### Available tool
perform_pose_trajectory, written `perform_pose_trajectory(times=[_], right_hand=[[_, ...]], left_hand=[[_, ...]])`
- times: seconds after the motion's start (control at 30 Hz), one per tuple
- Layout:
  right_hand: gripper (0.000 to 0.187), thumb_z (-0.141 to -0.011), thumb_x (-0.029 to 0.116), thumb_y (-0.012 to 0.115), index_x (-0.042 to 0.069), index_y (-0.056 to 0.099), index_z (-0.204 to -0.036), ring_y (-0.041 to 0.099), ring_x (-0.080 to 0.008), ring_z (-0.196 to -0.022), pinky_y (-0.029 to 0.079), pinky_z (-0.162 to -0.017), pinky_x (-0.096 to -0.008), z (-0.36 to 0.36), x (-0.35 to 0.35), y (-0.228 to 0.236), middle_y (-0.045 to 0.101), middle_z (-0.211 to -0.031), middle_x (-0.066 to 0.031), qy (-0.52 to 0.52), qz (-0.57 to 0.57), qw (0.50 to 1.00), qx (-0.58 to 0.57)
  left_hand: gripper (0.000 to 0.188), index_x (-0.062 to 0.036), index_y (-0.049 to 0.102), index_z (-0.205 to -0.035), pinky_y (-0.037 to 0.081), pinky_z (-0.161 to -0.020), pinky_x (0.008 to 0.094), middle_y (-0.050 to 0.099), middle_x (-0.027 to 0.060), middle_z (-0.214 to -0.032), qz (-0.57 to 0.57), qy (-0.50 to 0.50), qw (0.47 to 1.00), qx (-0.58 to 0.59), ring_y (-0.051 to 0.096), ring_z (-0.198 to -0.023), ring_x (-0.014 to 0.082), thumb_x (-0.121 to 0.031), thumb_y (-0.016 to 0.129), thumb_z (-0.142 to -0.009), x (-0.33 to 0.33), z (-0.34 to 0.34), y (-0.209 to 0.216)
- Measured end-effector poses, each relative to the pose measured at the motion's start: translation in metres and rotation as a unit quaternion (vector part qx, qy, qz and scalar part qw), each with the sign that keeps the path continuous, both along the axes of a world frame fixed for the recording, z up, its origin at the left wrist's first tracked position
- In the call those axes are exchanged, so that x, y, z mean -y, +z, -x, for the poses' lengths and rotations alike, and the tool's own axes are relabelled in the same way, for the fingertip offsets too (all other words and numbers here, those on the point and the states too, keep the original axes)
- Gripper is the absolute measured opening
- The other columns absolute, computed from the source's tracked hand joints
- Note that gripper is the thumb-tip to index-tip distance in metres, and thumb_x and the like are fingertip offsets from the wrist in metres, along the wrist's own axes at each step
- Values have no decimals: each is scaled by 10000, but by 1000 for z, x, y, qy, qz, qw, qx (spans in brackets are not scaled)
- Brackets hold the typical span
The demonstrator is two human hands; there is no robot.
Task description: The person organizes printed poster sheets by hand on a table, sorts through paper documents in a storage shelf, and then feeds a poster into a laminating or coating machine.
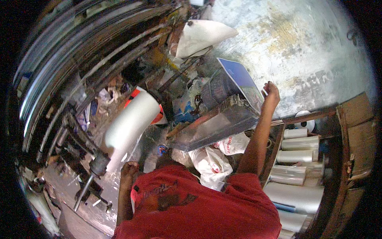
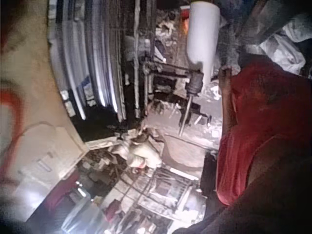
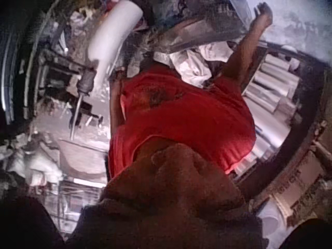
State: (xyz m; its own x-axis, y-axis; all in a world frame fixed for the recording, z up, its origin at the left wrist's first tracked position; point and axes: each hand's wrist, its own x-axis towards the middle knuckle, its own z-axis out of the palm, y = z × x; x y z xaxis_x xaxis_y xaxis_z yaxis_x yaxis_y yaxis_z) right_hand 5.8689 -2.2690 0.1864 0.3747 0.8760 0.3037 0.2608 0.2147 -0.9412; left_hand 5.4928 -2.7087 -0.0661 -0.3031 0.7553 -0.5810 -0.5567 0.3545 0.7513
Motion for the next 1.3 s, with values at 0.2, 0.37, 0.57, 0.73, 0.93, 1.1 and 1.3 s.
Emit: perform_pose_trajectory(times=[0.2, 0.37, 0.57, 0.73, 0.93, 1.1, 1.3], right_hand=[[793, -820, 654, 522, 16, 563, -1289, 508, -361, -1223, 395, -1003, -413, -248, -145, -54, 540, -1310, -243, -136, 396, 782, 461], [784, -815, 604, 557, -14, 526, -1296, 492, -362, -1183, 399, -986, -401, -334, -140, -136, 539, -1250, -244, -83, 426, 760, 483], [685, -817, 412, 694, -11, 496, -1317, 533, -275, -1042, 443, -902, -367, -337, -100, -90, 590, -1112, -172, -173, 112, 900, 383], [657, -854, 301, 727, -20, 447, -1354, 553, -242, -1012, 451, -896, -340, -131, -14, 74, 603, -1129, -159, -22, -174, 907, 383], [455, -796, 297, 760, -25, 623, -1087, 605, -308, -867, 515, -769, -410, -65, 93, 168, 649, -1003, -158, 152, -249, 889, 353], [383, -813, 249, 730, 4, 613, -1084, 563, -260, -888, 444, -835, -399, -5, 98, 162, 619, -1031, -120, 462, -222, 838, 189], [494, -836, 162, 659, 21, 495, -1280, 471, -252, -1206, 310, -1082, -444, 16, -30, 40, 509, -1308, -122, 709, 181, 681, -33]], left_hand=[[109, -75, 599, -950, 467, -805, 304, 614, 20, -913, -138, -5, 983, -122, 572, -849, 130, -173, 628, -911, -139, -54, 10], [119, -66, 609, -976, 446, -848, 289, 603, 15, -943, -169, -16, 981, -99, 555, -916, 125, -167, 632, -917, -203, -94, 46], [144, -52, 598, -1011, 451, -859, 273, 609, 5, -950, -220, -13, 972, -80, 563, -912, 103, -159, 640, -923, -216, -144, 9], [248, -50, 557, -1097, 437, -900, 288, 581, 33, -1067, -194, 64, 975, -86, 541, -1024, 127, -125, 674, -892, -192, -123, 22], [839, -11, 358, -1364, 326, -1070, 390, 462, 160, -1311, -252, 169, 922, -240, 426, -1259, 264, -331, 822, -742, -167, -94, 56], [1114, -10, 225, -1458, 244, -1121, 412, 304, 202, -1461, -307, 272, 873, -265, 302, -1361, 296, -388, 881, -640, -127, -85, 63], [652, -32, 432, -1294, 415, -974, 347, 554, 123, -1174, -212, 318, 912, -147, 529, -1107, 208, -251, 788, -792, -15, -87, 33]])
